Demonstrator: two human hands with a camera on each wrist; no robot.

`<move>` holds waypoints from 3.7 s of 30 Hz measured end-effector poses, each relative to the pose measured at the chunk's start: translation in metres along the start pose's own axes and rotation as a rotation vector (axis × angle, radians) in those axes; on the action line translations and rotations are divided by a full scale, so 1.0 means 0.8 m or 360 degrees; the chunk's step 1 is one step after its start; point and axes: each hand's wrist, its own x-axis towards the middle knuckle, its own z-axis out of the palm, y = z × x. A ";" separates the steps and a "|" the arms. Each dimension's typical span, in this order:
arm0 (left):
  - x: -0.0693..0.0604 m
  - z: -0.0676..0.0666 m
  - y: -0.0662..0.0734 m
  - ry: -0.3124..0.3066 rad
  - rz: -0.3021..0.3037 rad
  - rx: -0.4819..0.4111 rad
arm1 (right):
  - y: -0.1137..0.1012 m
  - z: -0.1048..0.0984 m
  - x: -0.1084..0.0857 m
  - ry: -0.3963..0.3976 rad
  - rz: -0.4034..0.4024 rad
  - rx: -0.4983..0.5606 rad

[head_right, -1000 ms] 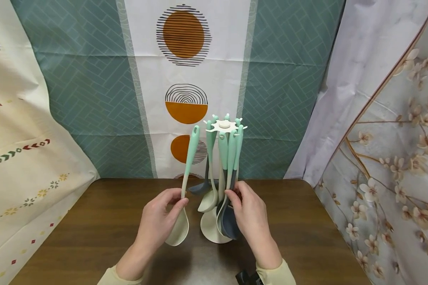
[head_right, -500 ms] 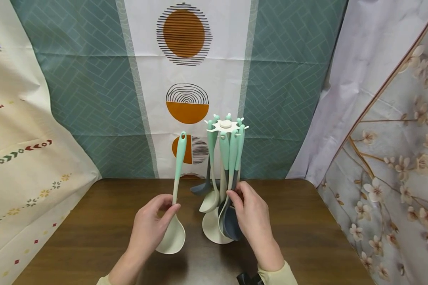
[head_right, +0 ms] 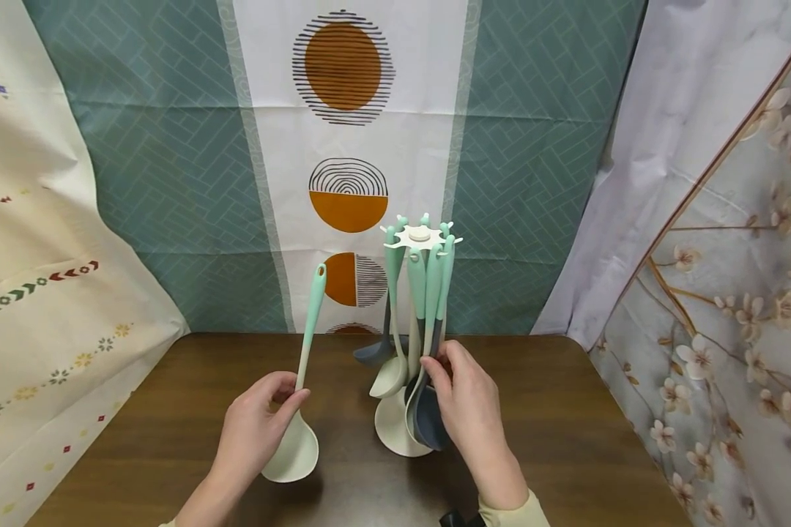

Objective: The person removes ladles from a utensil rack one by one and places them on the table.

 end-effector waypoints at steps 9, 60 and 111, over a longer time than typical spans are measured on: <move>-0.009 -0.011 -0.025 -0.0065 -0.0053 0.0124 | 0.002 0.000 -0.001 -0.0007 -0.0032 0.0015; -0.005 -0.093 -0.183 -0.0550 -0.0405 0.0675 | -0.001 0.002 -0.001 -0.0045 -0.0030 0.0074; 0.000 -0.179 -0.269 -0.1050 -0.0577 0.0798 | -0.002 0.010 -0.003 -0.0071 -0.0037 0.0081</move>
